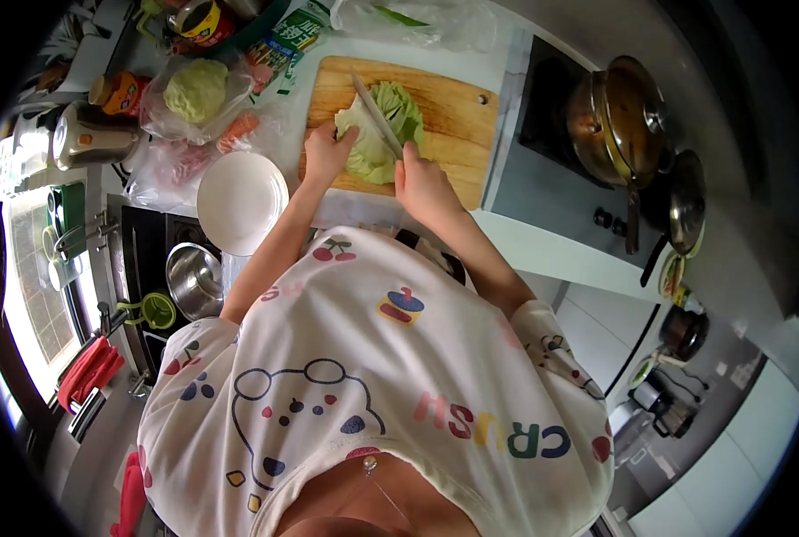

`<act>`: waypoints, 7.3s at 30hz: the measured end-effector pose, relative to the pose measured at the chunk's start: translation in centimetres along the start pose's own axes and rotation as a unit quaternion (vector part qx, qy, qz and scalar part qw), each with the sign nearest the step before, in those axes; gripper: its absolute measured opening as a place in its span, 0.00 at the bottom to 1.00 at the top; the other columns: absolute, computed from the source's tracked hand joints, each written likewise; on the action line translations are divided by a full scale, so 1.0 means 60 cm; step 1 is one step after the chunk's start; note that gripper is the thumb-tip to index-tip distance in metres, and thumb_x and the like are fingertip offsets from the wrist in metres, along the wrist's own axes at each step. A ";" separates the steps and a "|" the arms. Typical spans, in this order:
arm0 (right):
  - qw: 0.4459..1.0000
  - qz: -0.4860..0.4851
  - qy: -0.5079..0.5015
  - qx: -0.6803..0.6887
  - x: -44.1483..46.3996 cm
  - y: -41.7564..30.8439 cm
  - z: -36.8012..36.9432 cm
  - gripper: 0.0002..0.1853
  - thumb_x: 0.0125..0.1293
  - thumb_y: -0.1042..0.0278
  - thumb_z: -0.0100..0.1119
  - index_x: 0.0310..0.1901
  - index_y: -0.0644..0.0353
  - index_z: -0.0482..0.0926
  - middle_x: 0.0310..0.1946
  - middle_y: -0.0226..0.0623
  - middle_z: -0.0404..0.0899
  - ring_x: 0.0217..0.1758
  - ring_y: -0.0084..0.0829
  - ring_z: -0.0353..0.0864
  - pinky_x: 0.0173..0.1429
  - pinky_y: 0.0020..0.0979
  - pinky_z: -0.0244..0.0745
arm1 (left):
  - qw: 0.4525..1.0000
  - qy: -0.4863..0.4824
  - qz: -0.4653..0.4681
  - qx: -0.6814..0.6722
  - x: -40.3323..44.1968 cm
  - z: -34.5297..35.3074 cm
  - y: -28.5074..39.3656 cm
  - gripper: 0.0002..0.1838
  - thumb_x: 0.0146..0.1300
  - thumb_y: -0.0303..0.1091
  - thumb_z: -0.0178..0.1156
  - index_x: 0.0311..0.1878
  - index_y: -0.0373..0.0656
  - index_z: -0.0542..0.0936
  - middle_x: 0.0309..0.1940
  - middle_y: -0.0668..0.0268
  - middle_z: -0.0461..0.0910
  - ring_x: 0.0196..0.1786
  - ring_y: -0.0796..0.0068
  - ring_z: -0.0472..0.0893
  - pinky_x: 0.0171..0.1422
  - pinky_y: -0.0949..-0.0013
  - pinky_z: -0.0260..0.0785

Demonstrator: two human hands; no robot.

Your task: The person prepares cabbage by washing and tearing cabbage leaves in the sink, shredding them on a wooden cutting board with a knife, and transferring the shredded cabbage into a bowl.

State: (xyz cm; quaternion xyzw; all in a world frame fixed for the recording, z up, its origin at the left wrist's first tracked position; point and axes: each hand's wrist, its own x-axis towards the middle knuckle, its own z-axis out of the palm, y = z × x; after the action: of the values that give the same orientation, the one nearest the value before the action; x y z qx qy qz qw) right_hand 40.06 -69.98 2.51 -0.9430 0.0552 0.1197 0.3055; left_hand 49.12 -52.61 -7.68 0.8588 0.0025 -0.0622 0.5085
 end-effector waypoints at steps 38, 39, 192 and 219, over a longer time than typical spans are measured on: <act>0.999 0.040 -0.007 0.008 -0.029 -0.021 -0.069 0.18 0.74 0.66 0.52 0.58 0.70 0.70 0.27 0.55 0.82 0.32 0.58 0.82 0.38 0.51 0.77 | 0.999 0.031 -0.007 0.014 -0.012 0.010 0.003 0.21 0.55 0.45 0.72 0.41 0.35 0.84 0.32 0.48 0.86 0.38 0.47 0.86 0.44 0.54 0.78; 0.999 0.036 0.000 -0.004 -0.039 -0.020 -0.068 0.18 0.74 0.65 0.52 0.58 0.70 0.70 0.28 0.54 0.82 0.32 0.57 0.83 0.37 0.50 0.76 | 0.999 0.034 -0.005 0.010 -0.013 0.011 0.003 0.21 0.56 0.45 0.72 0.41 0.35 0.84 0.32 0.48 0.86 0.38 0.47 0.86 0.44 0.54 0.78; 0.999 -0.013 0.021 -0.042 -0.045 0.065 -0.030 0.06 0.69 0.71 0.53 0.40 0.64 0.72 0.24 0.56 0.79 0.29 0.58 0.81 0.34 0.53 0.76 | 0.916 0.017 0.366 0.162 -0.046 0.044 0.050 0.05 0.57 0.34 0.68 0.37 0.52 0.87 0.36 0.74 0.82 0.39 0.70 0.82 0.38 0.67 0.77; 0.997 -0.028 0.064 -0.011 -0.061 0.065 -0.021 0.08 0.72 0.69 0.55 0.40 0.66 0.72 0.21 0.53 0.77 0.25 0.57 0.80 0.29 0.49 0.73 | 0.922 0.016 0.353 0.155 -0.048 0.042 0.046 0.07 0.56 0.31 0.65 0.38 0.51 0.86 0.34 0.71 0.81 0.37 0.68 0.82 0.35 0.65 0.77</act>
State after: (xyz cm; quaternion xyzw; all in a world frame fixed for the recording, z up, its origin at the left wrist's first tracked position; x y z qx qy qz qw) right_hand 36.05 -73.73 2.25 -0.9531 0.0474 0.0511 0.2944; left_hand 46.18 -55.98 -6.14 0.8727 -0.3027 0.1359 0.3582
